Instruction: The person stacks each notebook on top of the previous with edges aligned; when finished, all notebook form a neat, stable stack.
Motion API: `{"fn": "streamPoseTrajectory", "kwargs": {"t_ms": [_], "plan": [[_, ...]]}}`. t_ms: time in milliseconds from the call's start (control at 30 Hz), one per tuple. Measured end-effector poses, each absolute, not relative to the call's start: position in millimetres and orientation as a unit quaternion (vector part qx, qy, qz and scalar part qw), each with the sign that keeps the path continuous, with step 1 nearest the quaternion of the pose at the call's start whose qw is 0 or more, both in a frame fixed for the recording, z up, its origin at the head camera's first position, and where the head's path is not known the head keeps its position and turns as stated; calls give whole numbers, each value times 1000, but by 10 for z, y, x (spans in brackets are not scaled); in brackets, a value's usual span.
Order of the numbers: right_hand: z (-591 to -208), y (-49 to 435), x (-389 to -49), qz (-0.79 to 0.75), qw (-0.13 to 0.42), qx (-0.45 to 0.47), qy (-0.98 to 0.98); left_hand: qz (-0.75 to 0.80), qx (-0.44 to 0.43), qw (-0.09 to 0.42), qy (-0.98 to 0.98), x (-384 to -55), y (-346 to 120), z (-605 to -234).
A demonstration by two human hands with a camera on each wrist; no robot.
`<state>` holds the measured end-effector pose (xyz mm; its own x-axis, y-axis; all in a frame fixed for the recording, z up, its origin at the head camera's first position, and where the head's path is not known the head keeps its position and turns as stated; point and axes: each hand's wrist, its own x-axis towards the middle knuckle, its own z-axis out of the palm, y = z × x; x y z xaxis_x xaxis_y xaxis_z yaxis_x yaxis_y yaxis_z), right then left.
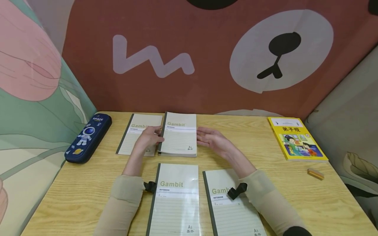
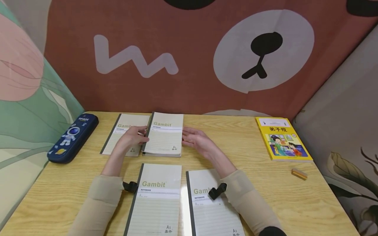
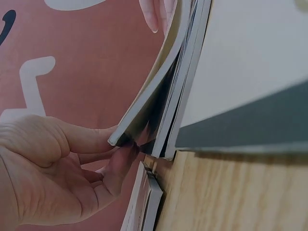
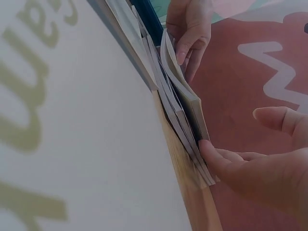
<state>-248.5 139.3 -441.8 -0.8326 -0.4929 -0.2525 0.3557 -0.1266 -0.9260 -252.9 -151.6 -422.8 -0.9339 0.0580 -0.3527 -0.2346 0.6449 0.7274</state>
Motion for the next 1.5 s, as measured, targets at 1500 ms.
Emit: {"fn": "streamPoseTrajectory", "kwargs": {"t_ms": [1500], "plan": [[-4395,1373,-2449,-706,301,-68,638,399,-41,158,902,-2458,-1438,-4137]]}}
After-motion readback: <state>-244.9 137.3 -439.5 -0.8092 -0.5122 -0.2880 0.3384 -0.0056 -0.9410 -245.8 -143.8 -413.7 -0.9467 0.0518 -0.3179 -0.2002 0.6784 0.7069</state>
